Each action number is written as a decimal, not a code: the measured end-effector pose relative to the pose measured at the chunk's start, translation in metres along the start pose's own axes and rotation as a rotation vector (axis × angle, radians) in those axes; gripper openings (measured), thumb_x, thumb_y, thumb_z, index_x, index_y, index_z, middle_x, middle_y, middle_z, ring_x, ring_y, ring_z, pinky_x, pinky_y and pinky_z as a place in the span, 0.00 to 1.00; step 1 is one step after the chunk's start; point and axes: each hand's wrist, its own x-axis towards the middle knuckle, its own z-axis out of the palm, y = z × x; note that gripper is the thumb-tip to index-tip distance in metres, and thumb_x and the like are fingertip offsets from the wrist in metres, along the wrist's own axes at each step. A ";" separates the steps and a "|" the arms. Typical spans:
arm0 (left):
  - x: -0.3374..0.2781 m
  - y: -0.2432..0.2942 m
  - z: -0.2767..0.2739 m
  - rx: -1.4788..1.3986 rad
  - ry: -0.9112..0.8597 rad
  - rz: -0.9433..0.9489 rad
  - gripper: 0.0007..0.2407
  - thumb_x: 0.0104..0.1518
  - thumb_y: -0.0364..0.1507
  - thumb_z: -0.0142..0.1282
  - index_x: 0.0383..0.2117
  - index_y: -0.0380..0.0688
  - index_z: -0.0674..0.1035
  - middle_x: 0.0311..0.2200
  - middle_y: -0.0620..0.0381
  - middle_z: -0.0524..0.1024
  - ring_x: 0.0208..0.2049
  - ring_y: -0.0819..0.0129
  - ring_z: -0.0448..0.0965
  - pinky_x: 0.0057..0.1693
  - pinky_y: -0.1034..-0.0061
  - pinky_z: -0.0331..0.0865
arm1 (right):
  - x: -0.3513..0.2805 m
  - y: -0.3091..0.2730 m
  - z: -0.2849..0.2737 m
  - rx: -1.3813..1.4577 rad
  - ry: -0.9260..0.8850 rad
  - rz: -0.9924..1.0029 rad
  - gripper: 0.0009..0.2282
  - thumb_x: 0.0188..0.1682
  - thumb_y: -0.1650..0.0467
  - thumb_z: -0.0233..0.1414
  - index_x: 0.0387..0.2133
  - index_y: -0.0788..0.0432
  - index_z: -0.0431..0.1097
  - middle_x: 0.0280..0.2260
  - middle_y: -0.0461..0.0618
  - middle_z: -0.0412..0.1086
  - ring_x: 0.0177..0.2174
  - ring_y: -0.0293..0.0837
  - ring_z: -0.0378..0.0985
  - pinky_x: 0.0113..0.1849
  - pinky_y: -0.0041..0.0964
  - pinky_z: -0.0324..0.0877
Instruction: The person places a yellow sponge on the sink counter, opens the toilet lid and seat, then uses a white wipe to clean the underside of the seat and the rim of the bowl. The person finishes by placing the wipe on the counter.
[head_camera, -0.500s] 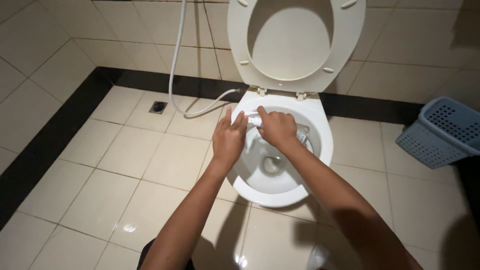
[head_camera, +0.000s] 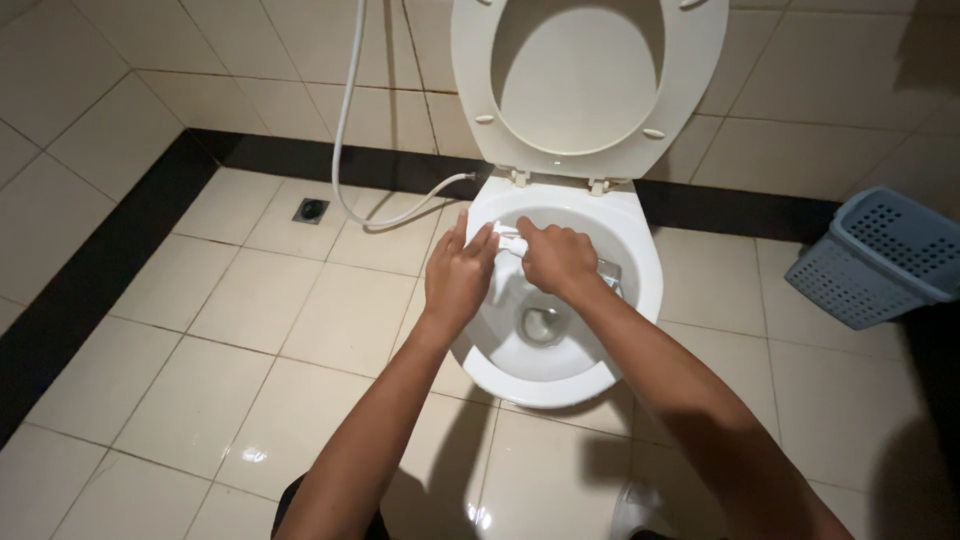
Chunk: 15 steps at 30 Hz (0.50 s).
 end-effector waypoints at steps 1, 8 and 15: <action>0.000 0.003 0.001 -0.017 -0.021 0.003 0.12 0.54 0.22 0.58 0.44 0.40 0.84 0.51 0.51 0.81 0.62 0.46 0.72 0.61 0.57 0.70 | -0.001 0.003 0.000 -0.021 -0.012 -0.002 0.19 0.45 0.67 0.57 0.51 0.47 0.67 0.35 0.57 0.77 0.39 0.59 0.81 0.40 0.56 0.74; 0.001 0.011 0.016 -0.076 -0.078 0.049 0.15 0.53 0.23 0.57 0.48 0.40 0.83 0.52 0.49 0.80 0.63 0.44 0.71 0.61 0.57 0.69 | -0.018 0.007 -0.011 -0.018 -0.035 -0.008 0.19 0.43 0.66 0.58 0.50 0.48 0.69 0.35 0.57 0.77 0.38 0.59 0.81 0.40 0.55 0.74; 0.014 0.023 0.018 -0.080 -0.073 0.101 0.12 0.55 0.21 0.57 0.45 0.39 0.84 0.52 0.49 0.81 0.63 0.44 0.73 0.63 0.58 0.68 | -0.029 0.028 -0.026 0.080 -0.129 0.048 0.33 0.37 0.64 0.60 0.61 0.38 0.59 0.37 0.54 0.78 0.41 0.57 0.80 0.43 0.53 0.74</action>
